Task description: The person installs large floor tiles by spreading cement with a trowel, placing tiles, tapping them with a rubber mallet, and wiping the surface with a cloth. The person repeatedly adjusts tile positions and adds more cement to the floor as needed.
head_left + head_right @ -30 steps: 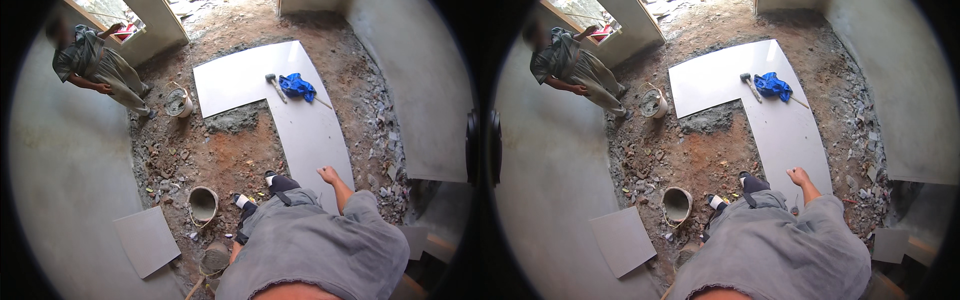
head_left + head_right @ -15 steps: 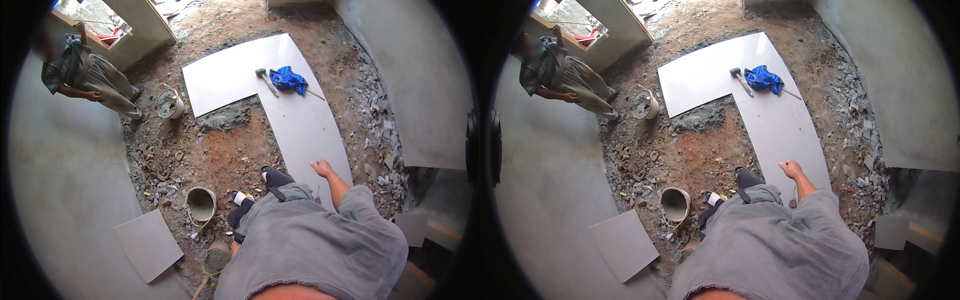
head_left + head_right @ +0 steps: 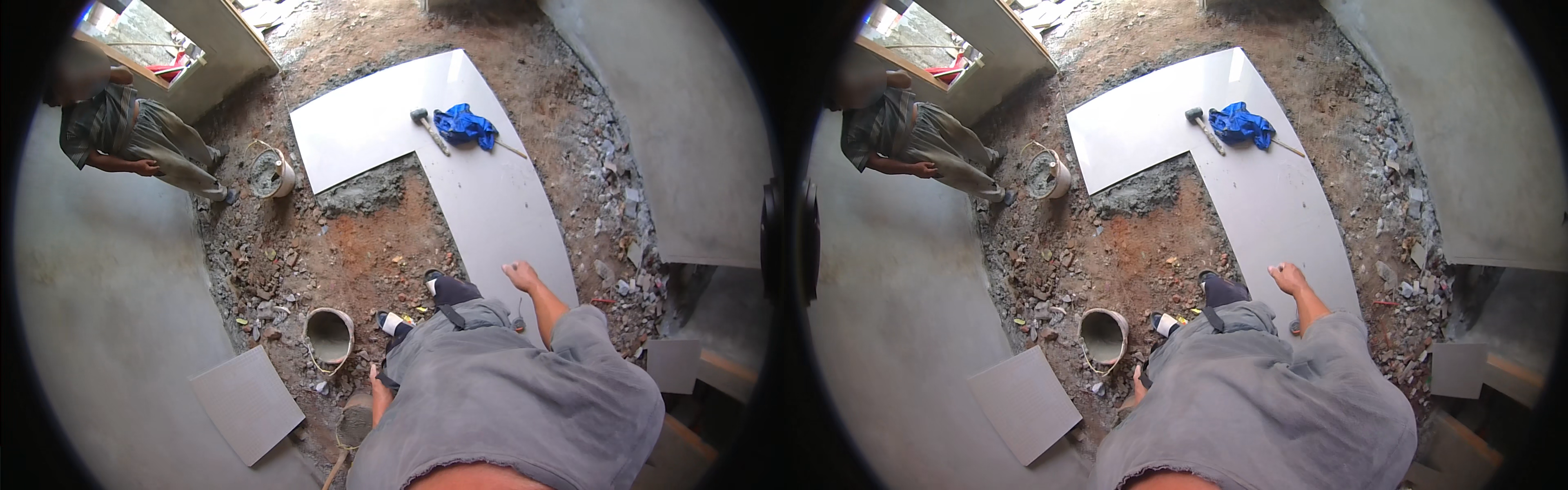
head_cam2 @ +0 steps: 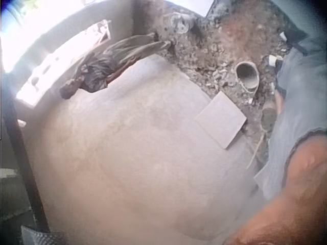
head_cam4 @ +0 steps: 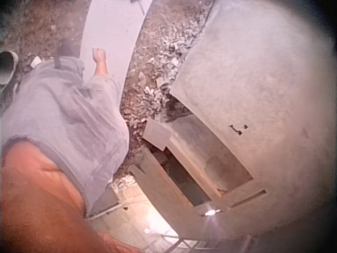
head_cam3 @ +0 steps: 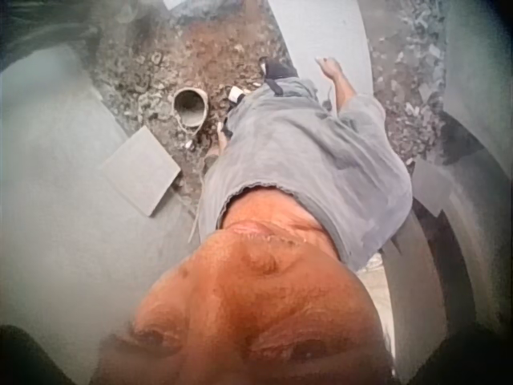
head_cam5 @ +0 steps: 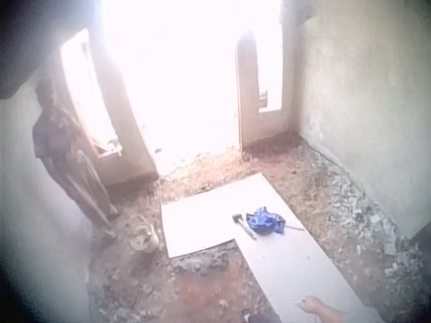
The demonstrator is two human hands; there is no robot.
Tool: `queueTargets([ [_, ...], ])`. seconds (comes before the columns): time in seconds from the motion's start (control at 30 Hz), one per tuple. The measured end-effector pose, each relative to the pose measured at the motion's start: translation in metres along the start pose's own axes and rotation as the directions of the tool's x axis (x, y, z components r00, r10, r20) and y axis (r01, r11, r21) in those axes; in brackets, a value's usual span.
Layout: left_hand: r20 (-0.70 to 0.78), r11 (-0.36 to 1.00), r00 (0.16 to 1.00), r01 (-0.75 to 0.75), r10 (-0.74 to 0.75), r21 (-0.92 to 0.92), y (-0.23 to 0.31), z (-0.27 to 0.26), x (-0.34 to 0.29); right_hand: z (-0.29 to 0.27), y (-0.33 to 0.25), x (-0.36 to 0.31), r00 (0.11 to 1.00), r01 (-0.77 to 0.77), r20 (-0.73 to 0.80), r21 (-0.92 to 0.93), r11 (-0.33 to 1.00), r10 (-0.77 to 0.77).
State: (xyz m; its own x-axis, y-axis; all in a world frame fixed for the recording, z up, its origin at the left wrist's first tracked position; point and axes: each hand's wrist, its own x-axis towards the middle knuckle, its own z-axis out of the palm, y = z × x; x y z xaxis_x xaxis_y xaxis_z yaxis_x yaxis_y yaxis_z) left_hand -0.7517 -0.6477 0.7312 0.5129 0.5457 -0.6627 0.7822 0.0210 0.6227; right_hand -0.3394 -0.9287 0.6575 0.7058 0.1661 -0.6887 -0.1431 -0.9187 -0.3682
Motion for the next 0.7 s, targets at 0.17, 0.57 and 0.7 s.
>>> queueTargets([
  [0.17, 0.055, 1.000, 0.998, 0.021, -0.022, 0.021, 0.000, -0.008, -0.004, -0.009, -0.004, -0.008, 0.999, -0.035, 0.029, 0.058, 0.998, 0.033],
  [0.57, -0.148, 0.983, 0.972, -0.174, 0.182, 0.066, 0.052, -0.012, 0.045, 0.004, 0.039, 0.005, 0.995, -0.054, -0.076, 0.042, 0.998, 0.057],
  [0.7, -0.227, 0.938, 0.918, -0.284, 0.326, 0.200, 0.033, -0.038, 0.072, 0.012, 0.013, 0.002, 0.997, -0.080, -0.014, 0.065, 0.995, 0.081],
])
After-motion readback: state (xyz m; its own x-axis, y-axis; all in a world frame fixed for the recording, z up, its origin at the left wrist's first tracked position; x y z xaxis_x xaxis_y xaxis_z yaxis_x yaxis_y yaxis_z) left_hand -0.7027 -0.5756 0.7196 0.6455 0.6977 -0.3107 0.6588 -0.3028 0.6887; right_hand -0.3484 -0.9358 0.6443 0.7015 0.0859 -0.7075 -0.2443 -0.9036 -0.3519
